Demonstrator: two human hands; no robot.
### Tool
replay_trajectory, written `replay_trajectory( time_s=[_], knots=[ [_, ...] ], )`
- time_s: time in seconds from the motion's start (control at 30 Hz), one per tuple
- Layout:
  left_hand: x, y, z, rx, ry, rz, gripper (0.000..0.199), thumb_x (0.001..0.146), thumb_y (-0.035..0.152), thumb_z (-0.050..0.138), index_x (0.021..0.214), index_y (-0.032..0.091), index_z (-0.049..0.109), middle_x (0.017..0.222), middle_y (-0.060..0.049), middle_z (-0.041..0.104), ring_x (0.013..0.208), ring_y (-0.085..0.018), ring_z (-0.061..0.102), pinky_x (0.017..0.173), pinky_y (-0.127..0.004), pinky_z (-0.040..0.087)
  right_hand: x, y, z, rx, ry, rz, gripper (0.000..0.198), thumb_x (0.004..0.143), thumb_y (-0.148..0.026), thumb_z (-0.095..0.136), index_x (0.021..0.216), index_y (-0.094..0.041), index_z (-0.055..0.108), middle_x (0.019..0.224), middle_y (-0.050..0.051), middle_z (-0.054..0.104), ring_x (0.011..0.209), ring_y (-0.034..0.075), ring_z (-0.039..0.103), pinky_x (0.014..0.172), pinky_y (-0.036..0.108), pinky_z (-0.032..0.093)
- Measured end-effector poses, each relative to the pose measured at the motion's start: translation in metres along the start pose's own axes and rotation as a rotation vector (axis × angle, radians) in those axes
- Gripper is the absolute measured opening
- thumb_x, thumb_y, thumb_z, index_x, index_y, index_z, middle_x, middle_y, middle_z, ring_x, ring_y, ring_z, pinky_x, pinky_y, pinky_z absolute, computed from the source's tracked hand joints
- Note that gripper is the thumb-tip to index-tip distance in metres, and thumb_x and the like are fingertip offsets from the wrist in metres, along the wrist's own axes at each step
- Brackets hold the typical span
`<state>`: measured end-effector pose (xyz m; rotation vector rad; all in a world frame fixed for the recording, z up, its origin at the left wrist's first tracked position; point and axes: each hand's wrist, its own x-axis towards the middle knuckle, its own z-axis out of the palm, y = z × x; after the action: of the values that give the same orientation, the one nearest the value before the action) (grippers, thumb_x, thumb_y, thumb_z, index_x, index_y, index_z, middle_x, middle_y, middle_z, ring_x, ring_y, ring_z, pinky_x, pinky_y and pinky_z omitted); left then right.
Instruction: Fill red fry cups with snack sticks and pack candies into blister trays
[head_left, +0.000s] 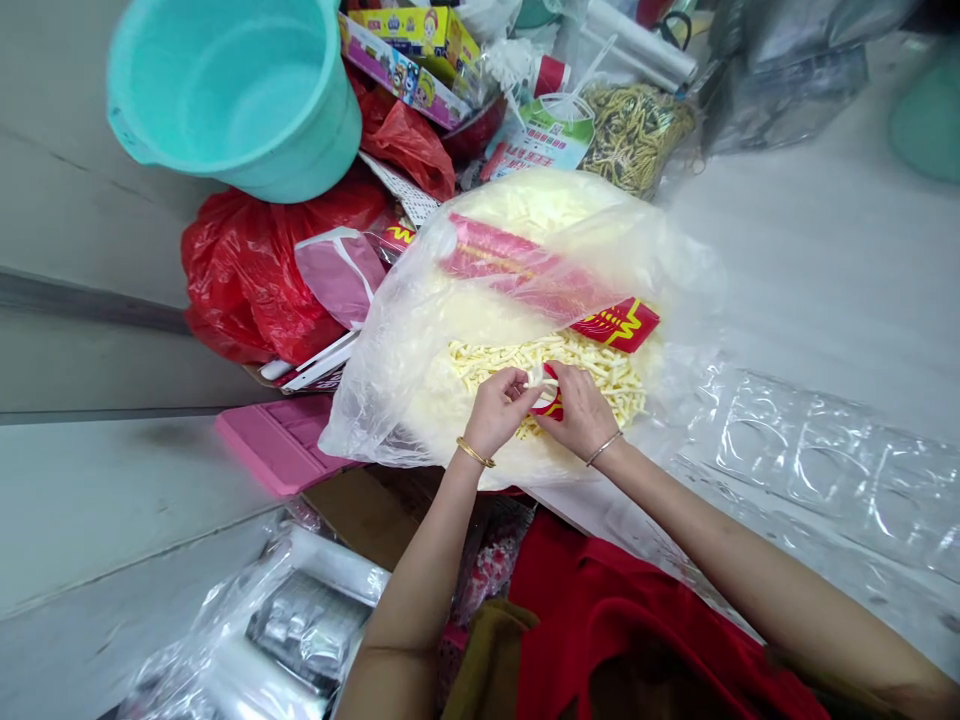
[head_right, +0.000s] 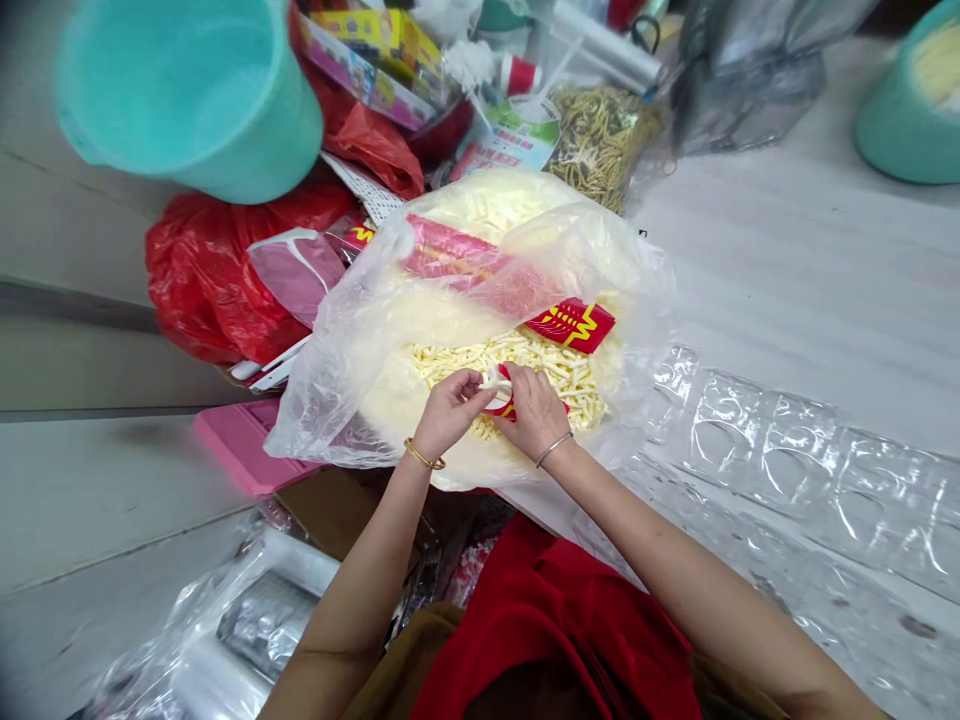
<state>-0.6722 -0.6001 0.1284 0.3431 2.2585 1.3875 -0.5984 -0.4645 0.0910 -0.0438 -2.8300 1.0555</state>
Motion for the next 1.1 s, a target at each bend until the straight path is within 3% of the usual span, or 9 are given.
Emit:
replay_trajectory(
  time_s=[0.1,0.23,0.47,0.57,0.63,0.73,0.8,0.93,1.1],
  knots=[
    [-0.004,0.007,0.004,0.208,0.049,0.092,0.013,0.079,0.028,0.060,0.085,0.018,0.055,0.077,0.000,0.056,0.067,-0.011,0.051,0.065,-0.023,0.040,-0.004,0.004,-0.001,0.006,0.008,0.000,0.065,0.078,-0.034,0.062,0.132,-0.011,0.034,0.115,0.017,0.051,0.105,0.033,0.047,0.089,0.047,0.043],
    [-0.009,0.015,0.011,0.501,0.099,0.165,0.011,0.082,0.024,0.056,0.073,0.019,0.056,0.074,-0.002,0.058,0.077,-0.017,0.053,0.075,-0.029,0.038,-0.009,0.007,-0.001,0.037,0.013,0.006,0.061,0.078,-0.033,0.062,0.130,-0.012,0.036,0.114,0.015,0.053,0.103,0.031,0.048,0.090,0.045,0.043],
    [-0.016,0.022,0.026,0.590,0.093,0.111,0.011,0.083,0.023,0.054,0.077,0.019,0.062,0.078,-0.005,0.065,0.080,-0.021,0.056,0.080,-0.036,0.035,-0.015,0.005,-0.001,0.083,0.023,-0.011,0.059,0.081,-0.033,0.057,0.132,-0.015,0.034,0.116,0.016,0.053,0.104,0.032,0.050,0.089,0.048,0.043],
    [-0.022,0.029,0.031,0.659,-0.067,0.134,0.017,0.081,0.015,0.051,0.071,0.018,0.063,0.074,-0.007,0.064,0.080,-0.023,0.057,0.081,-0.038,0.035,-0.019,0.006,0.000,0.112,0.021,-0.059,0.053,0.081,-0.021,0.051,0.132,-0.015,0.035,0.116,0.015,0.054,0.106,0.030,0.050,0.092,0.047,0.043],
    [-0.022,0.028,0.027,0.525,-0.178,0.151,0.020,0.082,0.014,0.048,0.073,0.018,0.065,0.072,-0.006,0.065,0.076,-0.021,0.059,0.078,-0.034,0.038,-0.023,0.010,0.000,0.132,0.050,-0.063,0.056,0.081,-0.024,0.054,0.132,-0.015,0.034,0.118,0.015,0.053,0.108,0.030,0.049,0.093,0.047,0.043],
    [-0.007,0.016,0.011,0.317,-0.086,0.167,0.025,0.086,0.020,0.045,0.098,0.019,0.067,0.085,-0.005,0.068,0.078,-0.018,0.060,0.076,-0.028,0.042,-0.028,0.019,-0.003,0.147,0.100,-0.031,0.067,0.079,-0.037,0.063,0.134,-0.014,0.032,0.123,0.017,0.049,0.114,0.031,0.046,0.097,0.048,0.042],
    [0.013,0.002,0.000,0.476,0.065,0.141,0.029,0.084,0.019,0.047,0.108,0.016,0.064,0.093,-0.008,0.068,0.083,-0.020,0.061,0.080,-0.030,0.042,-0.031,0.024,-0.006,0.148,0.121,-0.008,0.071,0.079,-0.042,0.065,0.135,-0.015,0.031,0.125,0.017,0.048,0.115,0.031,0.045,0.098,0.049,0.041],
    [0.057,-0.026,-0.004,0.994,0.086,0.050,0.023,0.079,0.019,0.050,0.090,0.010,0.068,0.086,-0.016,0.066,0.090,-0.029,0.060,0.083,-0.040,0.039,-0.031,0.029,-0.010,0.138,0.128,0.008,0.076,0.078,-0.045,0.067,0.137,-0.017,0.029,0.127,0.016,0.048,0.115,0.032,0.046,0.097,0.051,0.042],
    [0.071,-0.042,-0.001,0.962,0.098,0.096,0.025,0.081,0.022,0.045,0.076,0.013,0.068,0.078,-0.013,0.066,0.084,-0.027,0.061,0.079,-0.038,0.039,-0.031,0.033,-0.008,0.137,0.140,0.016,0.079,0.074,-0.045,0.070,0.137,-0.017,0.030,0.126,0.016,0.048,0.114,0.032,0.047,0.096,0.050,0.043]
  ],
)
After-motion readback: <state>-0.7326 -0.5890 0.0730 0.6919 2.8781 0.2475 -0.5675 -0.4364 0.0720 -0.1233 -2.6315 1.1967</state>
